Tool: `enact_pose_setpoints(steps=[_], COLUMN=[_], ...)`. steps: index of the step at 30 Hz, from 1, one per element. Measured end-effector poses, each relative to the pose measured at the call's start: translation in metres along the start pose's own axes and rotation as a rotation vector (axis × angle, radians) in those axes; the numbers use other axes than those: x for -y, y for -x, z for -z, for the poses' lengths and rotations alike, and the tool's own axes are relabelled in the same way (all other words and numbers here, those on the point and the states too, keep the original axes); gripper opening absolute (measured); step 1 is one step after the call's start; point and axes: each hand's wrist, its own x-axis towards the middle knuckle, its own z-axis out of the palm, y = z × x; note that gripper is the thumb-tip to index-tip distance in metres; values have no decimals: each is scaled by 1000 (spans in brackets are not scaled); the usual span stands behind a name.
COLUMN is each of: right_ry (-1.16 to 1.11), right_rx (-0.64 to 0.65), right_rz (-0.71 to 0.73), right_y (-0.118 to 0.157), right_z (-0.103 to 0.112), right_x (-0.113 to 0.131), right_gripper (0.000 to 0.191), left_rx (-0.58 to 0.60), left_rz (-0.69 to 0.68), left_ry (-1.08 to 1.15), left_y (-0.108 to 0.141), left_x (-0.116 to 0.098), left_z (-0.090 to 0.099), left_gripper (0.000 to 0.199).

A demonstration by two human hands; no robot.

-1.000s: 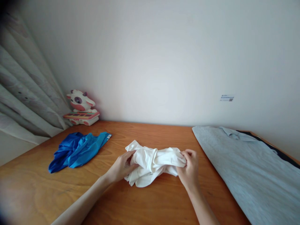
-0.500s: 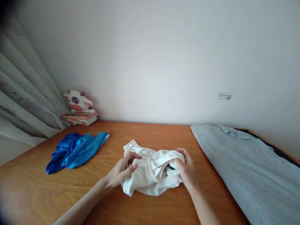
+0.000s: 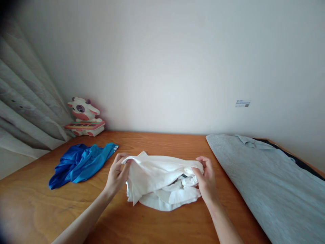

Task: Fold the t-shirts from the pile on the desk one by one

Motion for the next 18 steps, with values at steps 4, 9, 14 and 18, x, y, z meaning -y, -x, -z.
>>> enact_pose_setpoints(steps=[4, 9, 14, 18], right_ry=[106, 246, 452, 387], right_rx=[-11, 444, 567, 528], right_rz=[-35, -91, -20, -84], right_y=[-4, 1, 11, 13], right_z=[2, 8, 2, -5], right_x=[-2, -2, -8, -12], right_gripper=[42, 66, 63, 35], left_rx=[-67, 114, 704, 839], left_rz=[128, 318, -68, -75], left_ry=[-20, -76, -158, -175], left_y=[-6, -7, -1, 7], left_x=[2, 17, 24, 19], left_z=[8, 12, 11, 5], left_gripper=[50, 58, 54, 77])
